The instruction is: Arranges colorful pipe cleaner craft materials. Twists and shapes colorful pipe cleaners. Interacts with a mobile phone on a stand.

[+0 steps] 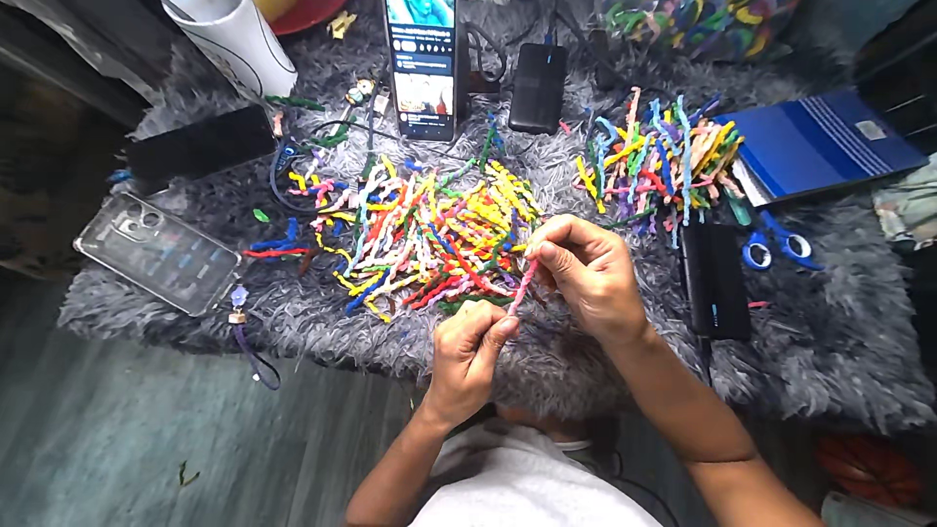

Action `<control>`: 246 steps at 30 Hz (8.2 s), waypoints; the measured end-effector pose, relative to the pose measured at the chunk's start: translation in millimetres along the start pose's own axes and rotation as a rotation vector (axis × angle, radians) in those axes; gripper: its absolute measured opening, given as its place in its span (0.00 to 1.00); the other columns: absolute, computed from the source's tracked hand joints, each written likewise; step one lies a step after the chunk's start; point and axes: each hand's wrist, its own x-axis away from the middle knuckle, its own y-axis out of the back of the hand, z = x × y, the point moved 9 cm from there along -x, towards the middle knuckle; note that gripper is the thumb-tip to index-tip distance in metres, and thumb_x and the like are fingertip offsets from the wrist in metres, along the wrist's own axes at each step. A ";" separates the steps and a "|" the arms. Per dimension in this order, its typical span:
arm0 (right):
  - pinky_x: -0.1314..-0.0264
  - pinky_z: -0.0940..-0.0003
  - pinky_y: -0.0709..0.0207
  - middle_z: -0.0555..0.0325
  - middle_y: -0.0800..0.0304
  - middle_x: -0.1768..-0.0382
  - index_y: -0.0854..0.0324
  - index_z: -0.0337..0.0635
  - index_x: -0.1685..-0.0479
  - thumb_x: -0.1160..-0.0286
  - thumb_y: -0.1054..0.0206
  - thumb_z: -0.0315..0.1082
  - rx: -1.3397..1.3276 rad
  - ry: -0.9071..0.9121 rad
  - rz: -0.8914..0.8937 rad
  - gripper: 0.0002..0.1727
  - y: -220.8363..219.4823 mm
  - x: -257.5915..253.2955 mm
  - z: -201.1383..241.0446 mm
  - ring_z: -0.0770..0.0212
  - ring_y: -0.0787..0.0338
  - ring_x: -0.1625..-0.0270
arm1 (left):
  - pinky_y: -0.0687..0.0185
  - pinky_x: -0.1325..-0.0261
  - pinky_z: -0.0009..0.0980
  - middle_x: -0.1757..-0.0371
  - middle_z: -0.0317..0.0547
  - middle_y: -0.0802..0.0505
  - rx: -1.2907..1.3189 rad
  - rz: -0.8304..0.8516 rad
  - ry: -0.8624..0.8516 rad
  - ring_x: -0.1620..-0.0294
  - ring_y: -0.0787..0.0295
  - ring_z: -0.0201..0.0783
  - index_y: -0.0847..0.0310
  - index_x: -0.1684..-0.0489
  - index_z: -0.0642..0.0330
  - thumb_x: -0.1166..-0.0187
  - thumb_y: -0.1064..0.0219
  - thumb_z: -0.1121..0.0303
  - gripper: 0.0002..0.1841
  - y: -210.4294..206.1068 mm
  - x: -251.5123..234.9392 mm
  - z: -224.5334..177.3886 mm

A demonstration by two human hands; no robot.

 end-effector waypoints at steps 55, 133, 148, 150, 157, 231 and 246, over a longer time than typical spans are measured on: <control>0.54 0.39 0.18 0.39 0.14 0.46 0.12 0.42 0.38 0.19 0.32 0.35 1.298 -0.245 0.221 0.15 16.3 -40.4 -50.9 0.39 0.09 0.53 | 0.49 0.15 0.61 0.28 0.53 0.14 -0.814 -0.148 -0.049 0.19 0.28 0.58 0.09 0.38 0.52 0.21 0.32 0.58 0.17 30.5 -17.5 28.1; 0.64 0.72 0.21 0.50 0.04 0.64 0.06 0.36 0.60 0.21 0.32 0.30 0.894 0.699 0.328 0.09 -56.3 17.0 36.9 0.61 0.09 0.61 | 0.21 0.63 0.12 0.69 0.39 0.14 -0.343 -0.217 -0.326 0.71 0.18 0.17 0.19 0.55 0.62 0.08 0.44 0.60 0.14 36.5 -3.3 4.0; 0.58 0.69 0.19 0.47 0.03 0.60 0.09 0.35 0.58 0.21 0.35 0.22 1.105 0.975 0.265 0.08 -74.7 40.9 37.2 0.58 0.07 0.60 | 0.22 0.56 0.10 0.67 0.34 0.14 -0.323 -0.278 -0.247 0.65 0.19 0.12 0.23 0.53 0.63 0.07 0.47 0.62 0.13 41.1 -6.6 8.8; 0.59 0.69 0.19 0.46 0.03 0.60 0.09 0.34 0.58 0.20 0.36 0.23 1.110 0.985 0.265 0.08 -77.3 43.8 34.1 0.58 0.07 0.61 | 0.21 0.58 0.09 0.67 0.29 0.15 -0.233 -0.275 -0.210 0.66 0.20 0.10 0.22 0.52 0.61 0.07 0.47 0.63 0.12 43.4 -7.3 11.4; 0.56 0.70 0.17 0.46 0.02 0.58 0.09 0.33 0.56 0.19 0.36 0.23 1.141 1.030 0.282 0.09 -83.6 48.9 27.1 0.58 0.06 0.61 | 0.20 0.64 0.11 0.67 0.17 0.14 0.033 -0.285 -0.097 0.70 0.19 0.11 0.21 0.50 0.47 0.08 0.46 0.66 0.07 49.0 -8.0 19.1; 0.62 0.69 0.19 0.48 0.05 0.66 0.10 0.35 0.64 0.20 0.36 0.25 1.196 1.089 0.161 0.09 -82.5 55.3 25.7 0.58 0.10 0.69 | 0.35 0.88 0.11 0.92 0.26 0.27 0.647 -0.318 0.442 0.94 0.33 0.16 0.22 0.68 0.55 0.11 0.56 0.74 0.17 23.9 -11.6 17.3; 0.72 0.71 0.23 0.47 0.04 0.65 0.05 0.38 0.56 0.24 0.30 0.28 0.974 0.776 0.018 0.08 -63.9 36.6 10.2 0.60 0.11 0.73 | 0.36 0.87 0.12 0.89 0.28 0.25 0.796 -0.398 0.404 0.92 0.33 0.18 0.15 0.57 0.53 0.07 0.53 0.67 0.16 24.6 -7.1 30.4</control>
